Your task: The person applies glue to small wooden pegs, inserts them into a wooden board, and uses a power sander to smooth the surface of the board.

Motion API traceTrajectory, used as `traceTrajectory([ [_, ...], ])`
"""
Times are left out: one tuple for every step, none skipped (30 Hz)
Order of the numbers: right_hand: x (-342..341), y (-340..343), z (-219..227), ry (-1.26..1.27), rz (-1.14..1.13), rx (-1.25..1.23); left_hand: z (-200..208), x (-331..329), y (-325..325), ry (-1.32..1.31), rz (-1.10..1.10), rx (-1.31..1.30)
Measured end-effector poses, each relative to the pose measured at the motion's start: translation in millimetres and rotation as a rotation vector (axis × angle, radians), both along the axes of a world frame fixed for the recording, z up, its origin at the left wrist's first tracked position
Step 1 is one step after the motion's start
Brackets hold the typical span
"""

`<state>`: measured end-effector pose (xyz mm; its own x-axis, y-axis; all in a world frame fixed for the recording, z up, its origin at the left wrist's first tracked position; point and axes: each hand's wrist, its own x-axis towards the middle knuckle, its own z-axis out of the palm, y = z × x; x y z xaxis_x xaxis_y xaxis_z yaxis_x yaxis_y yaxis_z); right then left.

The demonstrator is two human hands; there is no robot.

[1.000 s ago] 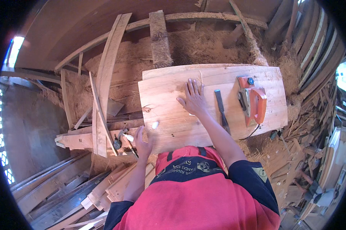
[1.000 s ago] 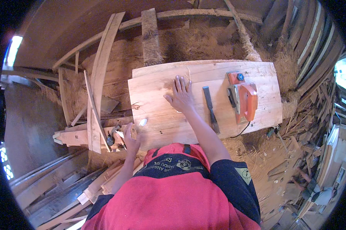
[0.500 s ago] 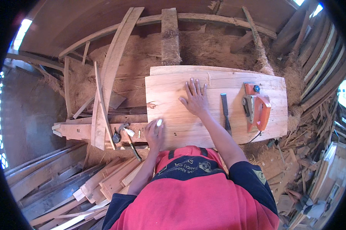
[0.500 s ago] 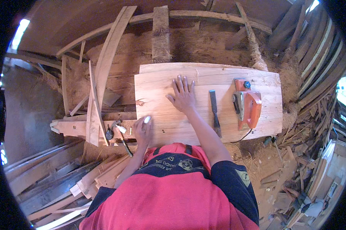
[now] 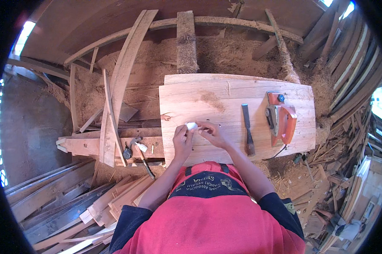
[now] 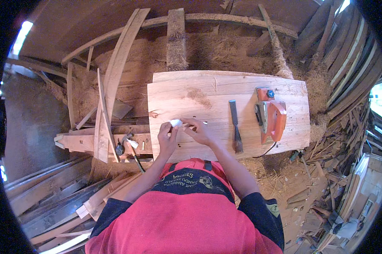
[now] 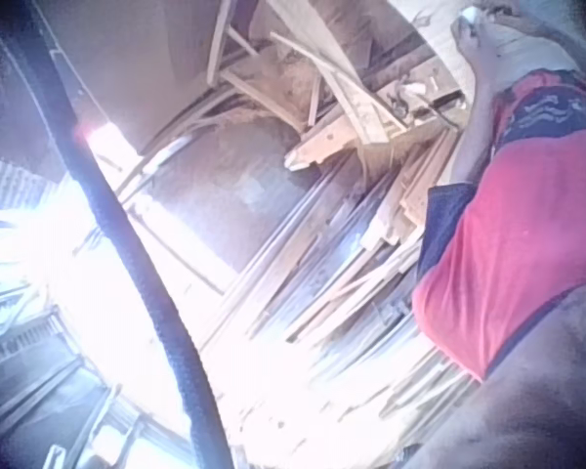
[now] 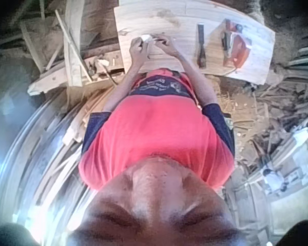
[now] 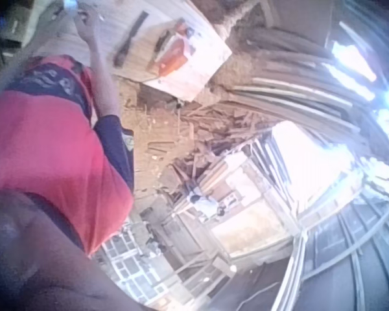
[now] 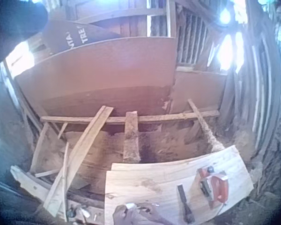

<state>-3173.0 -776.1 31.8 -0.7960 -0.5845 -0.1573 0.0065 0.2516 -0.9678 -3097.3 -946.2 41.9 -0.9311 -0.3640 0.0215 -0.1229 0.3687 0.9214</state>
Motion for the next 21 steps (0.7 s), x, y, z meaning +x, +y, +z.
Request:
traceTrajectory([
  [3,0,0,-0.336,-0.066,-0.211,4,-9,8,0.028,-0.015,0.045],
  [3,2,-6,-0.333,-0.068,-0.209,6,-17,15,0.055,-0.032,0.088],
  [3,3,-13,-0.375,-0.160,-0.300,2,-25,20,0.030,-0.068,0.126],
  [4,6,-19,-0.415,-0.252,-0.391,-1,-30,26,0.031,-0.068,0.125],
  [1,9,-19,-0.415,-0.251,-0.393,-4,-34,31,0.042,-0.121,0.158],
  [-3,13,-19,-0.477,-0.281,-0.457,-6,-37,34,0.053,-0.173,0.191],
  [-8,17,-19,-0.539,-0.309,-0.521,-8,-39,33,0.046,-0.193,0.147],
  [-14,24,-21,-0.532,-0.315,-0.523,-3,-41,35,0.051,-0.201,0.148],
  [-21,31,-24,-0.517,-0.415,-0.478,2,-42,34,-0.029,-0.165,0.131],
  [-27,37,-26,-0.502,-0.515,-0.432,8,-42,32,-0.108,-0.128,0.114],
  [-34,37,-28,-0.427,-0.550,-0.449,-2,-37,20,-0.103,-0.121,0.109],
  [-42,33,-30,-0.429,-0.536,-0.452,-23,-26,2,0.007,-0.106,-0.165],
  [-49,30,-32,-0.323,-0.561,-0.343,-35,-14,-12,0.113,-0.093,-0.437],
  [-57,31,-33,-0.213,-0.595,-0.233,-36,-6,-19,0.113,-0.097,-0.436],
  [-63,29,-31,-0.155,-0.633,-0.198,-37,2,-23,0.089,-0.105,-0.514],
  [-68,27,-28,-0.153,-0.638,-0.196,-37,9,-27,0.063,-0.112,-0.593],
  [-73,26,-30,-0.110,-0.608,-0.100,-39,14,-28,0.017,-0.145,-0.633],
  [-77,25,-32,-0.067,-0.575,-0.004,-42,16,-28,0.019,-0.147,-0.632],
  [-80,24,-34,-0.066,-0.577,-0.003,-45,18,-27,0.046,-0.166,-0.693],
  [-83,21,-36,-0.071,-0.576,0.010,-46,19,-27,0.071,-0.180,-0.755],
  [-85,19,-37,-0.075,-0.575,0.024,-47,20,-27,0.069,-0.177,-0.753],
])
